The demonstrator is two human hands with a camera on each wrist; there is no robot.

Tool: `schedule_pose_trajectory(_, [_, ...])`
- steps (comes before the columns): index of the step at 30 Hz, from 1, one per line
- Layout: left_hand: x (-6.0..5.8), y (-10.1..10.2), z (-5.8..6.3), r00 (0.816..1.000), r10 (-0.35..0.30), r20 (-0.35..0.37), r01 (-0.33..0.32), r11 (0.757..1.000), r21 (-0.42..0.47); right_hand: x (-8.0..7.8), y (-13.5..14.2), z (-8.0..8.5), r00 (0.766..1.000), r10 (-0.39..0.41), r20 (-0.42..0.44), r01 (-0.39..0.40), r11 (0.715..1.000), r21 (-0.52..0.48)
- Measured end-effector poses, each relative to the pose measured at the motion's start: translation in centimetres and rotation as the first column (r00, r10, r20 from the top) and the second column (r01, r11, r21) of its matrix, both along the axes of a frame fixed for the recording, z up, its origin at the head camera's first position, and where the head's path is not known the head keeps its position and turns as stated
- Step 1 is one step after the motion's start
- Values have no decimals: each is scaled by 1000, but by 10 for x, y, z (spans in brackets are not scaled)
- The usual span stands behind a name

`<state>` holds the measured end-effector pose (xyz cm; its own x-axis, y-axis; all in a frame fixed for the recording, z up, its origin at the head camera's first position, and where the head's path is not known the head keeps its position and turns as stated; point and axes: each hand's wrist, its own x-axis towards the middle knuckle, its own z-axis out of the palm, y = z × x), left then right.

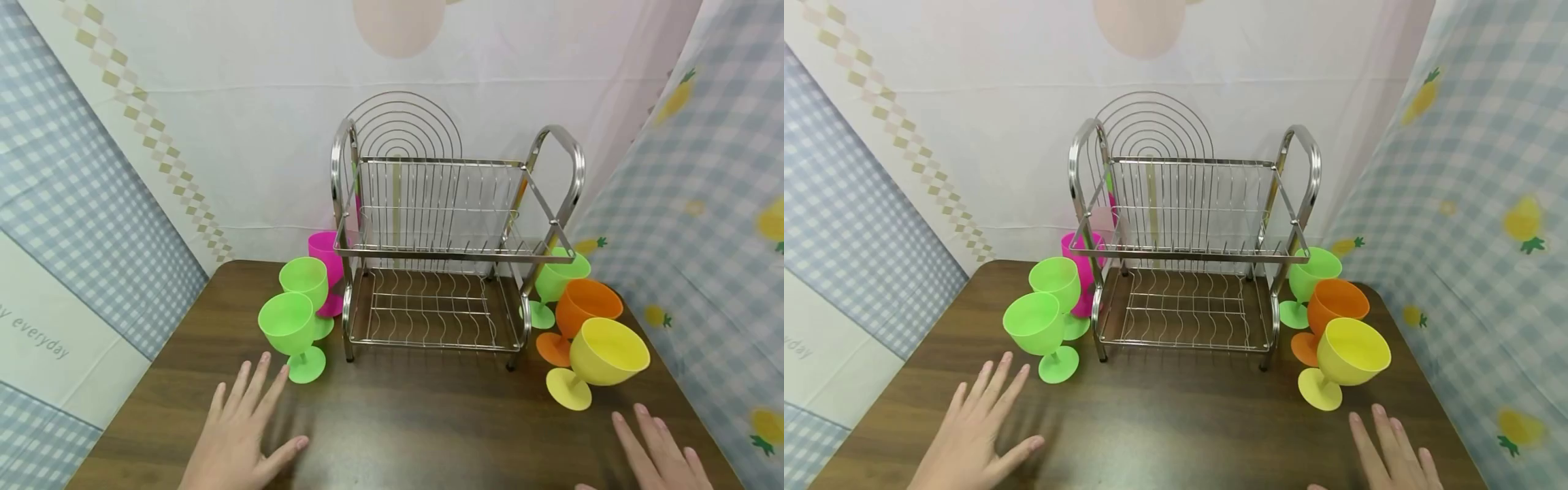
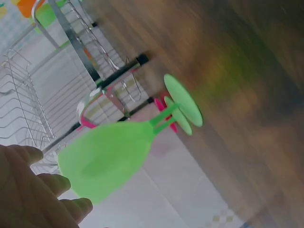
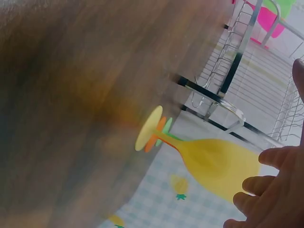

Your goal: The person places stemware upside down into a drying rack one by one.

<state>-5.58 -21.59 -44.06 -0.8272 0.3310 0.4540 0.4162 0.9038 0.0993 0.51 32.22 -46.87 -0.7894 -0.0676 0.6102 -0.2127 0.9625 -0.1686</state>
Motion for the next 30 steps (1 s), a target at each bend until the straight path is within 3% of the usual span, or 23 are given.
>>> schedule_pose_trajectory(3, [-1, 6, -1, 999, -22, 23, 21, 998, 61, 1, -4, -3, 991, -59, 119, 68, 995, -70])
schedule_pose_trajectory(6, [-1, 11, -2, 998, -35, 50, 29, 993, 113, 0, -2, -5, 958, -45, 284, 90, 985, -147])
schedule_pose_trajectory(9, [-1, 15, -2, 996, -42, 78, 28, 985, 170, -4, 1, -6, 896, 23, 444, 102, 961, -256])
schedule_pose_trajectory(12, [0, 20, -3, 992, -56, 110, 28, 971, 237, -7, 2, -3, 814, 79, 576, 159, 923, -350])
schedule_pose_trajectory(18, [1, 27, -9, 982, -113, 154, 49, 927, 372, -9, -1, 3, 695, 108, 711, 293, 861, -416])
schedule_pose_trajectory(21, [0, 31, -12, 978, -134, 159, 58, 909, 412, -11, -4, 5, 654, 112, 748, 337, 842, -420])
schedule_pose_trajectory(23, [0, 34, -13, 974, -122, 189, 29, 901, 433, -11, -7, 5, 644, 105, 758, 363, 830, -423])
schedule_pose_trajectory(25, [0, 38, -14, 969, -98, 225, -14, 893, 450, -12, -10, 6, 651, 94, 753, 380, 818, -431])
schedule_pose_trajectory(30, [-1, 49, -16, 946, -84, 314, -97, 850, 518, -17, -16, 7, 647, 68, 759, 434, 786, -440])
